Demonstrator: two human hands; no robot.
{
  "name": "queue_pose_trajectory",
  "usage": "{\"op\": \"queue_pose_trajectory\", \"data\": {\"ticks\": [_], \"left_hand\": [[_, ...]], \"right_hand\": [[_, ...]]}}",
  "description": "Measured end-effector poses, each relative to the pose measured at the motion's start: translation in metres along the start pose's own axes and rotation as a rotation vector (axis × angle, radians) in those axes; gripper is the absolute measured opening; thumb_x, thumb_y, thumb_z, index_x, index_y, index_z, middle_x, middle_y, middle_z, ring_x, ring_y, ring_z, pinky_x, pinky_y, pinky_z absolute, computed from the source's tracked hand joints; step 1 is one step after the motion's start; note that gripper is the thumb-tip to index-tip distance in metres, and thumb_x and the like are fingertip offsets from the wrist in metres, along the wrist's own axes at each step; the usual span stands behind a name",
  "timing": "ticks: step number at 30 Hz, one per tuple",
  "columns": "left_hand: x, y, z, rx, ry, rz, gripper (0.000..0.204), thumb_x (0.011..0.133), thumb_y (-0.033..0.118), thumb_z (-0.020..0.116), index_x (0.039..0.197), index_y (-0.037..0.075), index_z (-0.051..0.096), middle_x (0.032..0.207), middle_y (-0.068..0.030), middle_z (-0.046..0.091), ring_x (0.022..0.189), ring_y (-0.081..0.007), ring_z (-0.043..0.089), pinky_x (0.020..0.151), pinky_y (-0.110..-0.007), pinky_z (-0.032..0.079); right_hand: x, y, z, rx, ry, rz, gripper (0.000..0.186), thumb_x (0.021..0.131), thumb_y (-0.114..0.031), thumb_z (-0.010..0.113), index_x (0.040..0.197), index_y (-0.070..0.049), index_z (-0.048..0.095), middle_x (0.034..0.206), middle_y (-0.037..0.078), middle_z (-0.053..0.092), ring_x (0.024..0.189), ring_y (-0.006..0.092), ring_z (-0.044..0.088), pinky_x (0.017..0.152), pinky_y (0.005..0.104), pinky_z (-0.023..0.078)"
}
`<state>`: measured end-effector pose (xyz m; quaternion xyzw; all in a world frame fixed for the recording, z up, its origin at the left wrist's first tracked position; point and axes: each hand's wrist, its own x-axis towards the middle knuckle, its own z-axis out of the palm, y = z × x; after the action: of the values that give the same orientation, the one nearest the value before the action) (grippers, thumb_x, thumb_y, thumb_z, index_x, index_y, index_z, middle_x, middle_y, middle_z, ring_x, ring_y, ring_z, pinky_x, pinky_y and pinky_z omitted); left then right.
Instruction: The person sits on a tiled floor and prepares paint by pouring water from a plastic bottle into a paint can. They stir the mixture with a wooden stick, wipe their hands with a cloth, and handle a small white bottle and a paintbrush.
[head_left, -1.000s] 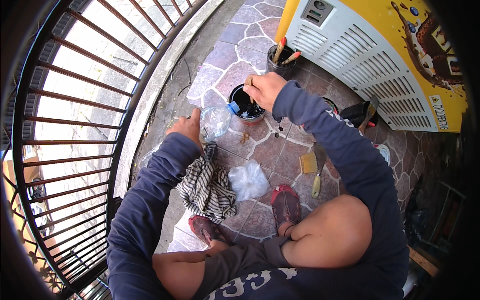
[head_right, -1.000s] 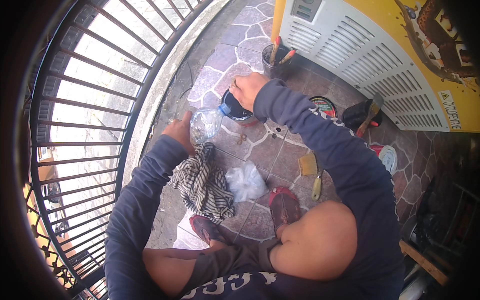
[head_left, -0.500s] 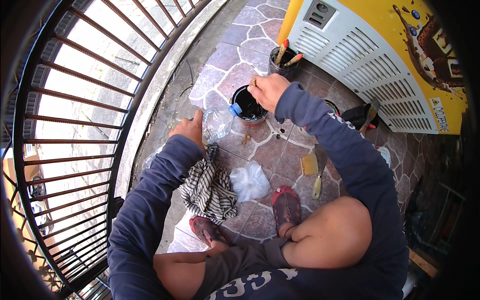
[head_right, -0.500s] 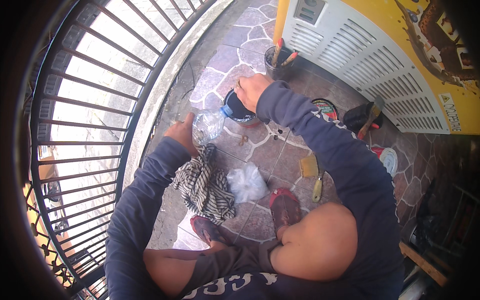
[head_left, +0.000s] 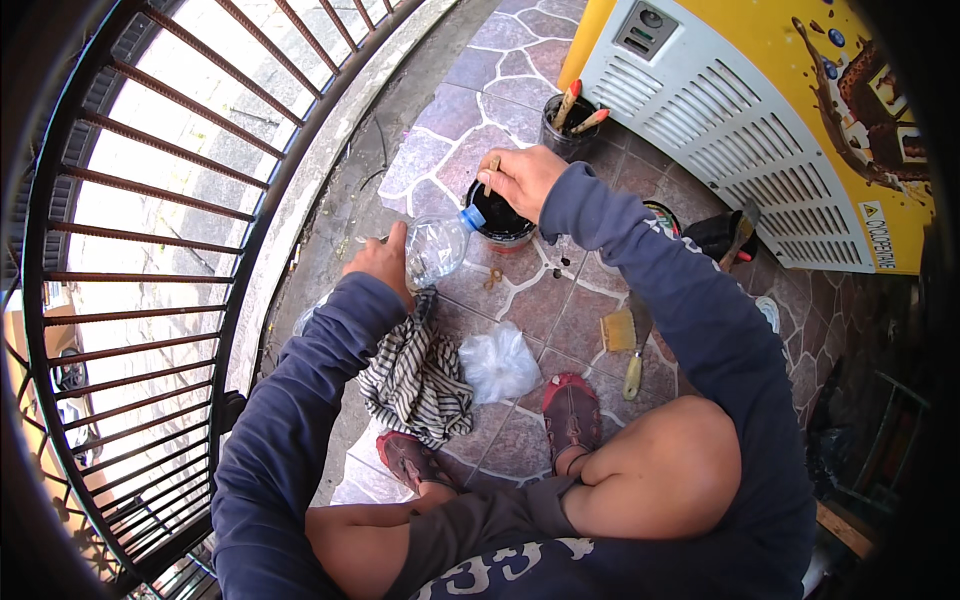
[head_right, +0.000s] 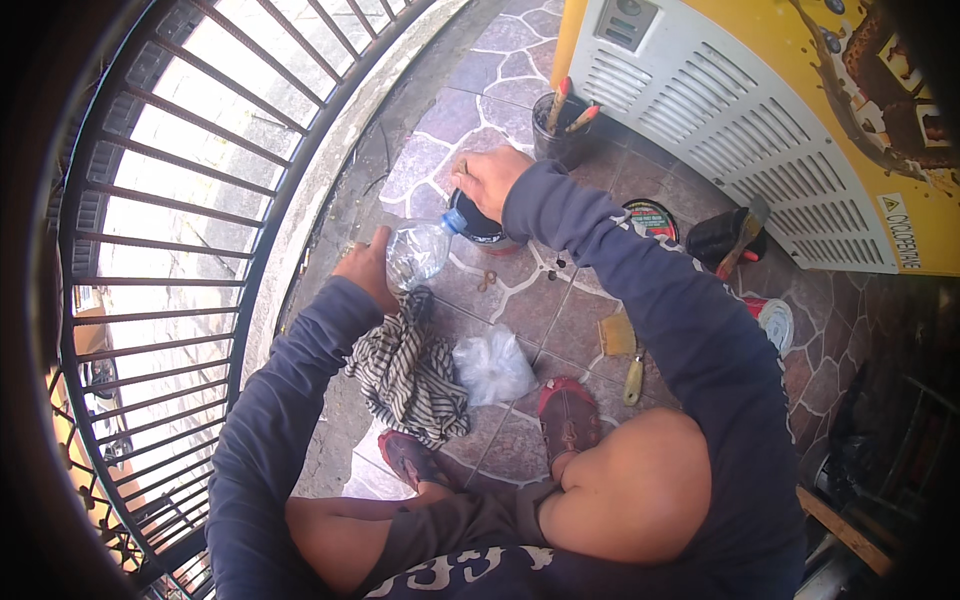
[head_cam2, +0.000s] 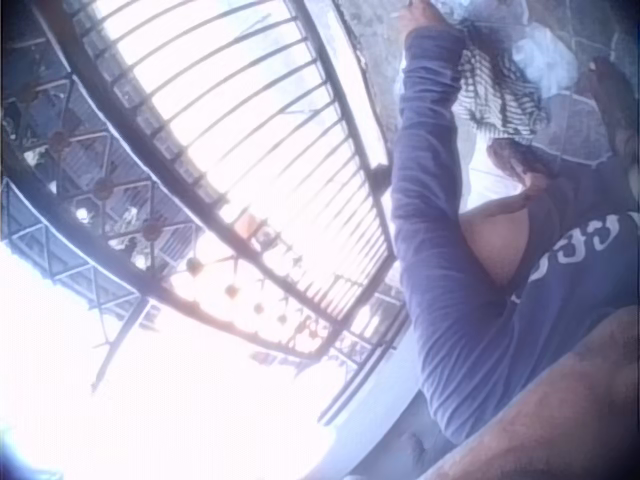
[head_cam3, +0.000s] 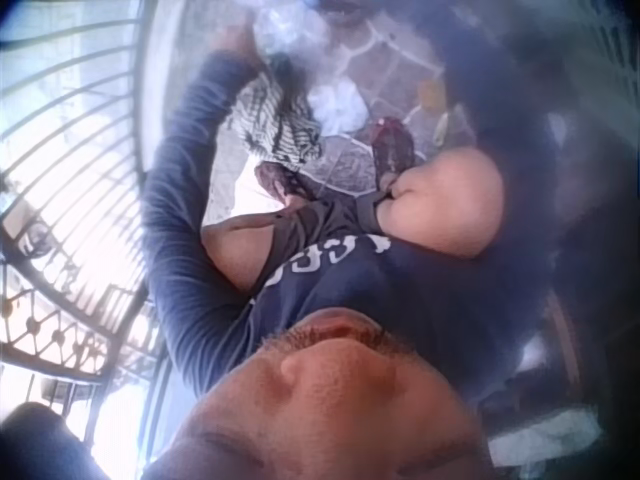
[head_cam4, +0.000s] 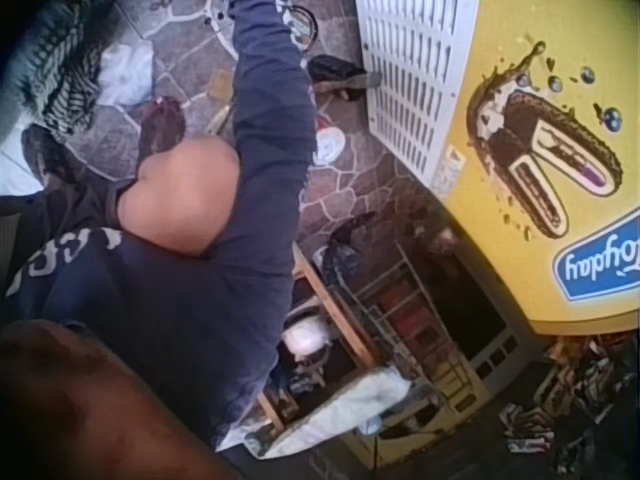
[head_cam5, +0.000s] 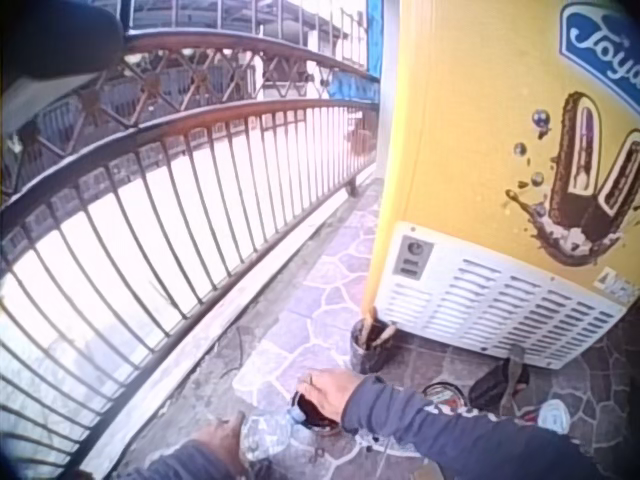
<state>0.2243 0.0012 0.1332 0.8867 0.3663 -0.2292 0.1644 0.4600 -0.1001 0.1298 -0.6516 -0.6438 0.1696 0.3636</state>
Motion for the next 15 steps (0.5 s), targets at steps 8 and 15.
{"op": "queue_pose_trajectory", "data": {"ticks": [8,15], "left_hand": [[-0.0009,-0.0021,0.0026,-0.038,0.016,0.021,0.067,0.064,0.010,0.073,0.120,0.012,0.038,0.105,-0.0261,0.059,0.097,-0.0450,0.064,0.080,-0.051,0.053],[-0.0011,-0.0018,0.0023,-0.035,0.007,0.004,0.065,0.065,0.010,0.073,0.120,0.012,0.038,0.104,-0.0253,0.059,0.097,-0.0444,0.064,0.081,-0.053,0.052]], "right_hand": [[0.0013,0.0073,0.0022,-0.086,-0.183,0.058,0.021,0.094,-0.022,0.055,0.094,-0.002,0.061,0.066,0.018,0.062,0.065,0.0381,0.063,0.062,0.0430,0.050],[0.0059,0.0041,0.0015,-0.393,-0.114,0.211,0.018,0.094,-0.019,0.055,0.089,-0.003,0.061,0.066,0.016,0.064,0.064,0.0353,0.064,0.063,0.0409,0.050]]}}
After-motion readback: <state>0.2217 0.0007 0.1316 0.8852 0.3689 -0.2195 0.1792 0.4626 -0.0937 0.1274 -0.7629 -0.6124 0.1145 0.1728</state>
